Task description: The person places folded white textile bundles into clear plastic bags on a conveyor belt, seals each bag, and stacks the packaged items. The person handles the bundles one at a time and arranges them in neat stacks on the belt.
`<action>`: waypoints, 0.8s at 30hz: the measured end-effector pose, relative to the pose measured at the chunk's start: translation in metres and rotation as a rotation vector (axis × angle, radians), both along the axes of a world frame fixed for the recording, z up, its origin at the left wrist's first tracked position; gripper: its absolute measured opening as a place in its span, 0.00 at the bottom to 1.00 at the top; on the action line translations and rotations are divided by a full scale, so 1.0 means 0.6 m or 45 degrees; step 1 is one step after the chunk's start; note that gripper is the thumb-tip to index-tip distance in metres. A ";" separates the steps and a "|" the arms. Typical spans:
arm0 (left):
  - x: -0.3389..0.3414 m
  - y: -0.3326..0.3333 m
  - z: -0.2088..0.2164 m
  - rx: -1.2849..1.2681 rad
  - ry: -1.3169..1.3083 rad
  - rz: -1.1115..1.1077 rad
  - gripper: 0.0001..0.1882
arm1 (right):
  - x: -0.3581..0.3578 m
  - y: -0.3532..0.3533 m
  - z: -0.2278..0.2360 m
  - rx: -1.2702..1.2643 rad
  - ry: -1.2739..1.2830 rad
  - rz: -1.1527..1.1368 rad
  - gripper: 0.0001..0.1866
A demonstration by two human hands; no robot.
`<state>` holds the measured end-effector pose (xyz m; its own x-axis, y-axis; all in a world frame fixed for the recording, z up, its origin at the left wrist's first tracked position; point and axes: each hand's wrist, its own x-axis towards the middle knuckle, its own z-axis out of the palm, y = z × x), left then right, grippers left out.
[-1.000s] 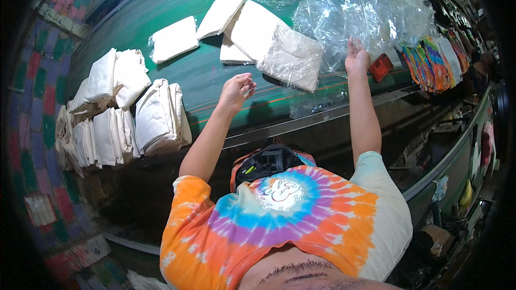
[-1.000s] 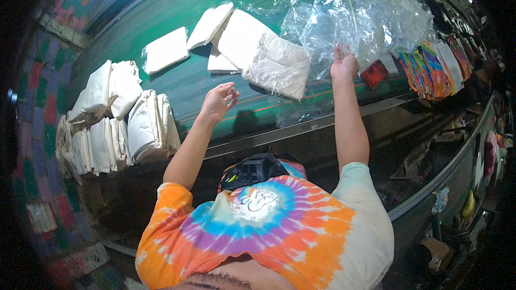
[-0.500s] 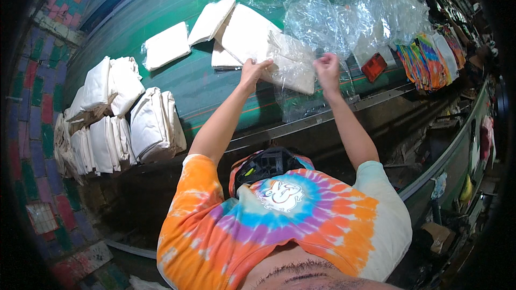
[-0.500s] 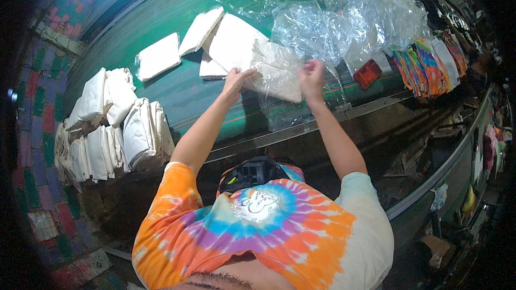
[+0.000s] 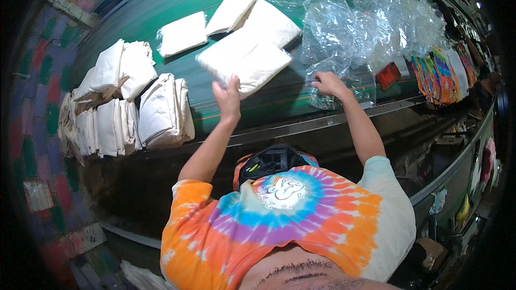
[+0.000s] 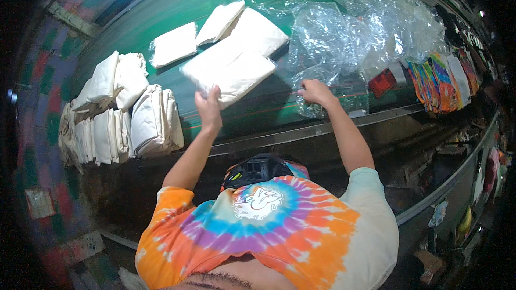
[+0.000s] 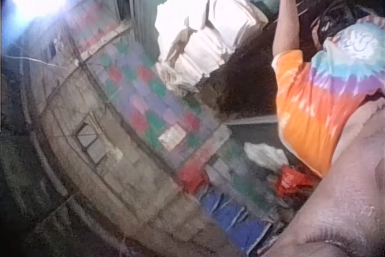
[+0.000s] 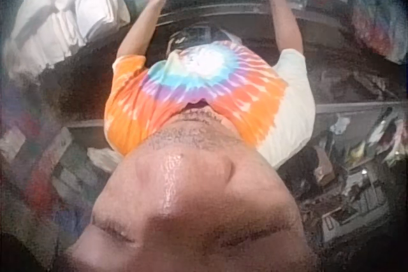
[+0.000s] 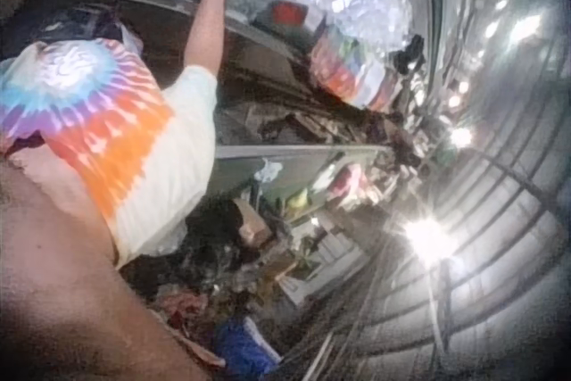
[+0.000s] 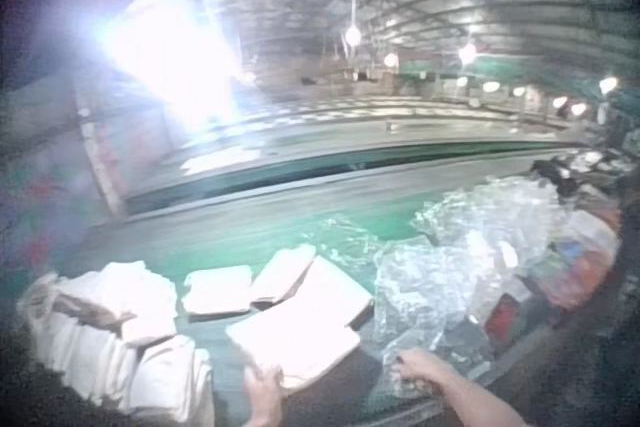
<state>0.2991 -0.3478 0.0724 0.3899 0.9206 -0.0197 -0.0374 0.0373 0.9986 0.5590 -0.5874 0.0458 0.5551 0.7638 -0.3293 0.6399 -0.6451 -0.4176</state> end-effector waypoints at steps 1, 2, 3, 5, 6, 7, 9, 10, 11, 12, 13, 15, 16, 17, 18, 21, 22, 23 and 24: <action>-0.019 -0.018 -0.011 -0.069 -0.005 0.017 0.20 | -0.002 0.009 0.007 -0.031 -0.059 -0.058 0.20; -0.035 -0.040 -0.022 -0.178 0.024 0.042 0.20 | -0.009 0.024 0.014 0.035 -0.066 -0.082 0.19; -0.052 -0.066 -0.033 -0.340 0.010 -0.089 0.18 | -0.019 0.043 0.021 0.098 -0.078 -0.105 0.19; -0.079 -0.084 -0.044 -0.609 0.263 -0.574 0.13 | -0.045 0.073 0.035 0.207 -0.103 -0.138 0.18; -0.090 -0.083 -0.046 -0.678 0.545 -0.902 0.12 | -0.061 0.090 0.040 0.210 -0.087 -0.106 0.18; -0.100 -0.088 -0.048 -0.410 0.606 -1.109 0.11 | -0.074 0.104 0.044 0.244 -0.073 -0.064 0.18; -0.107 -0.067 -0.046 -0.101 0.675 -0.948 0.11 | -0.100 0.127 0.047 0.287 -0.019 0.020 0.18; -0.108 -0.052 -0.044 0.033 0.715 -0.869 0.11 | -0.114 0.136 0.045 0.295 0.020 0.069 0.18; -0.109 -0.036 -0.043 0.413 0.729 -0.668 0.10 | -0.128 0.146 0.042 0.314 0.060 0.123 0.18; -0.110 -0.014 -0.042 0.754 0.729 -0.505 0.10 | -0.142 0.157 0.038 0.334 0.048 0.175 0.17; -0.111 -0.007 -0.046 1.130 0.813 -0.248 0.10 | -0.158 0.167 0.032 0.364 0.038 0.231 0.17; -0.116 0.004 -0.058 1.360 0.980 -0.109 0.10 | -0.192 0.184 0.021 0.444 0.026 0.313 0.17; -0.119 0.009 -0.066 1.264 1.026 -0.238 0.10 | -0.211 0.190 0.014 0.504 0.017 0.335 0.17; -0.119 0.013 -0.075 1.129 1.099 -0.373 0.11 | -0.229 0.197 0.008 0.521 0.091 0.307 0.18; -0.116 0.015 -0.084 1.061 1.019 -0.468 0.11 | -0.241 0.202 0.004 0.515 0.125 0.279 0.18; -0.105 0.017 -0.101 0.716 0.894 -0.735 0.11 | -0.263 0.210 -0.004 0.438 0.155 0.166 0.19; -0.102 0.014 -0.103 0.359 0.740 -0.772 0.11 | -0.264 0.211 -0.005 0.411 0.156 0.116 0.20; -0.101 0.008 -0.104 -0.022 0.592 -0.818 0.11 | -0.262 0.210 -0.005 0.369 0.168 0.069 0.20; -0.098 0.003 -0.102 -0.401 0.432 -0.852 0.11 | -0.256 0.208 -0.004 0.337 0.168 0.020 0.21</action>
<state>0.2402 -0.3458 0.0112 0.7819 0.4262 -0.4550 0.3950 0.2258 0.8905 0.4051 -0.4627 0.0433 0.5082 0.8409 -0.1863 0.5778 -0.4933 -0.6503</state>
